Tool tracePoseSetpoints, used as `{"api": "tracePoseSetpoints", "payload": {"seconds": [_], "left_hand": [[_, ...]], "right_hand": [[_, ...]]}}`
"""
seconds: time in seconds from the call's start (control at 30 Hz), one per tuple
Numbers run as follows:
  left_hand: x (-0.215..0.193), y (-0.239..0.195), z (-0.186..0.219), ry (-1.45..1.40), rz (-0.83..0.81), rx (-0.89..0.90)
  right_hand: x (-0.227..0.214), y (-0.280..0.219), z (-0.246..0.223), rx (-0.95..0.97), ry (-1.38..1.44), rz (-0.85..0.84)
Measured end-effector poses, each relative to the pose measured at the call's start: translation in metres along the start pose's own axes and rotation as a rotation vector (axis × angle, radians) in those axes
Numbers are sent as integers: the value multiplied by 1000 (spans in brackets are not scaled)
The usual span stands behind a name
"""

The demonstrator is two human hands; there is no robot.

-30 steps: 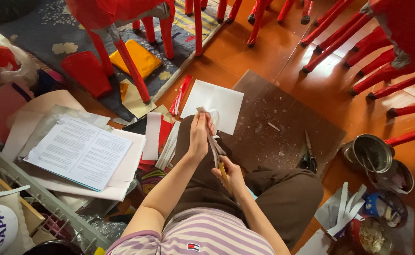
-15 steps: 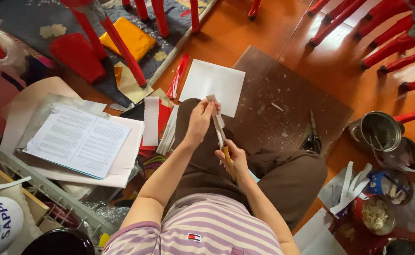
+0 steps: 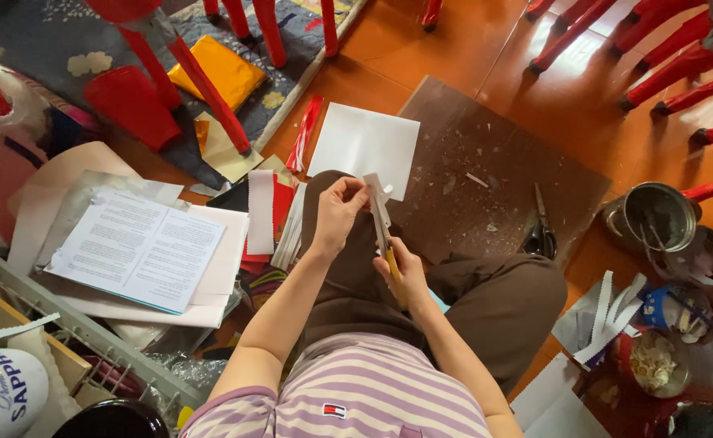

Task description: Cutting paper strips with scissors and organizing various paper materials on the floor.

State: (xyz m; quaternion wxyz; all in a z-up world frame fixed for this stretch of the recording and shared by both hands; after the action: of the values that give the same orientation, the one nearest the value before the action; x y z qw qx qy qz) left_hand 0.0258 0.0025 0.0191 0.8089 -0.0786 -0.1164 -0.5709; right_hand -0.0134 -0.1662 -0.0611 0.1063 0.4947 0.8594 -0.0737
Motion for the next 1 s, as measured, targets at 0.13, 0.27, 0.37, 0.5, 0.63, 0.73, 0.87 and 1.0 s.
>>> {"api": "tracePoseSetpoints", "payload": {"seconds": [0.13, 0.27, 0.37, 0.5, 0.63, 0.73, 0.87, 1.0], "left_hand": [[-4, 6, -3, -34, 11, -21], [-3, 6, 6, -7, 6, -12], [-5, 6, -7, 9, -10, -20], [-2, -3, -33, -12, -49, -68], [0, -6, -32, -14, -47, -93], [0, -8, -35, -41, -23, -113], [1, -15, -37, -88, 40, -144], [-23, -14, -70, -91, 75, -112]], "right_hand": [[3, -2, 1, -52, 67, 38], [2, -2, -5, -57, 109, 30], [-1, 3, -13, -52, 48, -6], [-1, 0, -6, -15, 21, 15], [5, 0, 5, -16, 80, 87], [7, 1, 9, -17, 106, 124], [-1, -1, 9, 38, 98, 79], [-25, -16, 12, 200, 138, -254]]}}
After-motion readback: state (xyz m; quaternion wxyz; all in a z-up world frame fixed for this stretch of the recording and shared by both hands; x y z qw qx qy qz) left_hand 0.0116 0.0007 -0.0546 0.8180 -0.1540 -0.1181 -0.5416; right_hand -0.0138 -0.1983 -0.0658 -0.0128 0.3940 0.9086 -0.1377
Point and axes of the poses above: each hand's wrist, its own y-axis towards the middle knuckle, its own x-axis out of the palm, z = x × y, the point moved 1 cm from there along y, towards the middle knuckle, and after that the axes turned 6 degrees about -z, right-handed, at the moved point
